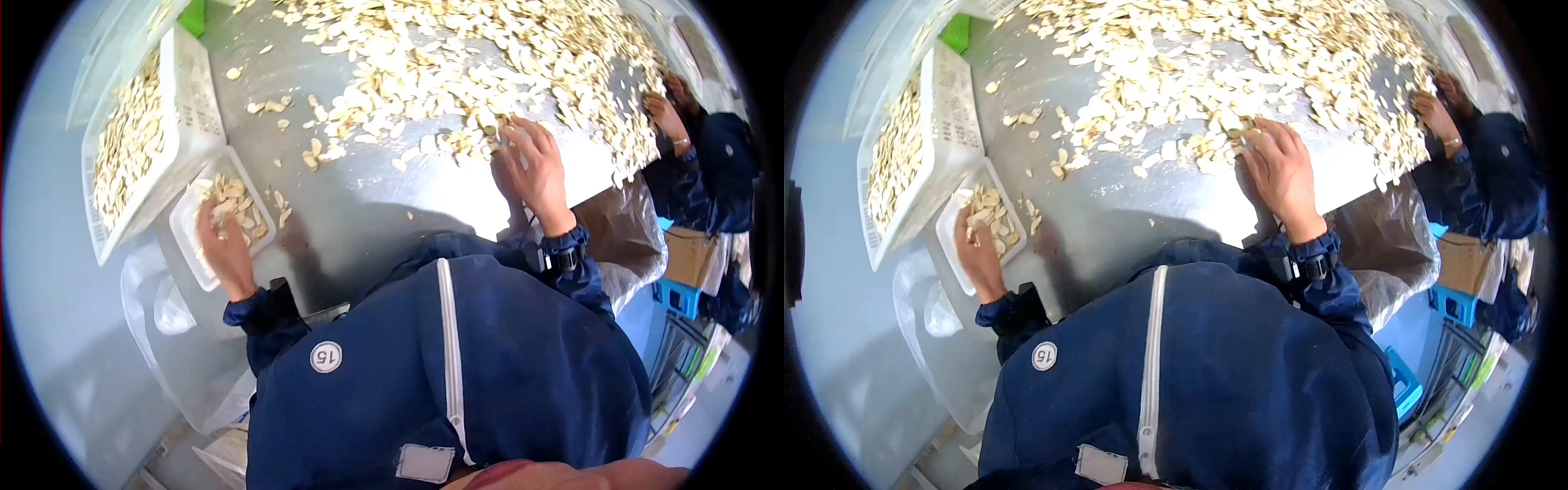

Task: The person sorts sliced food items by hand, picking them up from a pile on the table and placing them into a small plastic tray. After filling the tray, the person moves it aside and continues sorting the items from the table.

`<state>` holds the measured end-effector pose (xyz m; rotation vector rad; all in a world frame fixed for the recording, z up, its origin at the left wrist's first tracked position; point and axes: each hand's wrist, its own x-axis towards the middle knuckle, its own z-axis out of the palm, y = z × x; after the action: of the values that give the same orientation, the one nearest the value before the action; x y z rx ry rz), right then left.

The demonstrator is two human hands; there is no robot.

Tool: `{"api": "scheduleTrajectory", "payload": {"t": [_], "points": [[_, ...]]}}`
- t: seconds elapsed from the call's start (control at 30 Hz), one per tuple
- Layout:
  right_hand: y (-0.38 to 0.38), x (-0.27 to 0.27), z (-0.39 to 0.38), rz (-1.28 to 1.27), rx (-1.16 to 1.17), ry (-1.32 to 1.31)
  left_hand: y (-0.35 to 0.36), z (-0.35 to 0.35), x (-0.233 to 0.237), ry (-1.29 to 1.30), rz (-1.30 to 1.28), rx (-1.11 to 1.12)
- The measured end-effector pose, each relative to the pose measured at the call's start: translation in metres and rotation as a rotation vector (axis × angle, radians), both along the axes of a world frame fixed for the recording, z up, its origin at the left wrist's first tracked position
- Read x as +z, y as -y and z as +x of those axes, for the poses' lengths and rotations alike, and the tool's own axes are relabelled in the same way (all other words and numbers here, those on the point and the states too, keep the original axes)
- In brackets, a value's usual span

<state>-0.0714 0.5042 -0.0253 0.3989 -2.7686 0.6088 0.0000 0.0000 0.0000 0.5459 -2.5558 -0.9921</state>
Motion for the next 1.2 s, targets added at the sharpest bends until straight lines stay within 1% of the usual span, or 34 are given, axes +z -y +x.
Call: {"api": "scheduleTrajectory", "payload": {"t": [0.03, 0.07, 0.1, 0.17, 0.2, 0.23, 0.3, 0.37, 0.43, 0.53, 0.57, 0.63, 0.7, 0.73, 0.77, 0.83, 0.9, 0.93, 0.97, 1.03, 1.1, 1.17, 1.2], "points": [[0.01, -0.002, -0.006, -0.045, -0.048, -0.013, 0.005, -0.007, 0.013, -0.089, -0.078, 0.029], [0.021, -0.004, -0.01, -0.094, -0.094, -0.025, 0.004, -0.013, 0.023, -0.06, -0.201, 0.037], [-0.021, 0.018, 0.001, 0.009, -0.081, 0.005, -0.056, -0.009, -0.004, 0.002, -0.003, -0.051], [0.0, 0.012, -0.007, -0.043, -0.042, 0.009, -0.089, -0.034, 0.003, 0.061, 0.137, -0.216], [0.009, 0.003, -0.009, -0.088, -0.016, 0.033, -0.111, -0.045, 0.008, 0.058, 0.143, -0.358], [0.007, 0.001, -0.01, -0.081, -0.025, 0.026, -0.14, -0.057, 0.006, 0.053, 0.171, -0.5], [0.002, -0.001, -0.009, -0.065, -0.037, 0.021, -0.186, -0.085, -0.005, 0.005, 0.136, -0.761], [-0.002, -0.003, -0.005, -0.068, -0.053, 0.0, -0.229, -0.113, -0.014, 0.093, 0.108, -0.79], [-0.003, -0.001, 0.001, -0.074, -0.057, -0.011, -0.26, -0.136, -0.027, -0.06, -0.202, -0.774], [-0.001, 0.005, 0.01, -0.106, -0.077, 0.014, -0.287, -0.159, -0.037, 0.051, -0.423, -0.695], [-0.001, 0.007, 0.012, -0.12, -0.083, 0.026, -0.289, -0.162, -0.039, 0.084, -0.396, -0.695], [0.005, 0.009, 0.018, -0.163, 0.014, 0.049, -0.29, -0.161, -0.036, 0.163, -0.343, -0.698], [0.016, 0.011, 0.021, -0.2, 0.18, 0.096, -0.284, -0.158, -0.035, 0.141, -0.335, -0.691], [0.021, 0.008, 0.023, -0.194, 0.236, 0.12, -0.279, -0.155, -0.029, 0.149, -0.317, -0.697], [0.025, 0.009, 0.022, -0.156, 0.245, 0.135, -0.274, -0.152, -0.025, 0.158, -0.298, -0.703], [0.021, 0.008, 0.015, -0.135, 0.225, 0.09, -0.261, -0.146, -0.025, 0.07, -0.169, -0.681], [0.01, 0.003, 0.008, -0.205, 0.197, 0.115, -0.238, -0.135, -0.016, -0.014, -0.03, -0.667], [0.004, 0.001, 0.004, -0.241, 0.179, 0.128, -0.219, -0.131, -0.02, -0.081, -0.071, -0.634], [-0.002, 0.003, -0.003, -0.234, 0.138, 0.052, -0.197, -0.126, -0.022, -0.15, -0.11, -0.601], [-0.014, 0.011, -0.014, -0.189, -0.023, 0.055, -0.151, -0.102, -0.001, 0.018, 0.099, -0.378], [-0.027, 0.007, -0.033, -0.101, -0.096, 0.004, -0.101, -0.077, 0.015, -0.011, -0.15, -0.206], [-0.027, 0.001, -0.049, -0.019, -0.129, -0.07, -0.053, -0.053, 0.018, -0.002, -0.384, -0.072], [-0.024, -0.002, -0.056, 0.033, -0.128, -0.108, -0.05, -0.045, 0.021, 0.0, -0.403, -0.016]]}}
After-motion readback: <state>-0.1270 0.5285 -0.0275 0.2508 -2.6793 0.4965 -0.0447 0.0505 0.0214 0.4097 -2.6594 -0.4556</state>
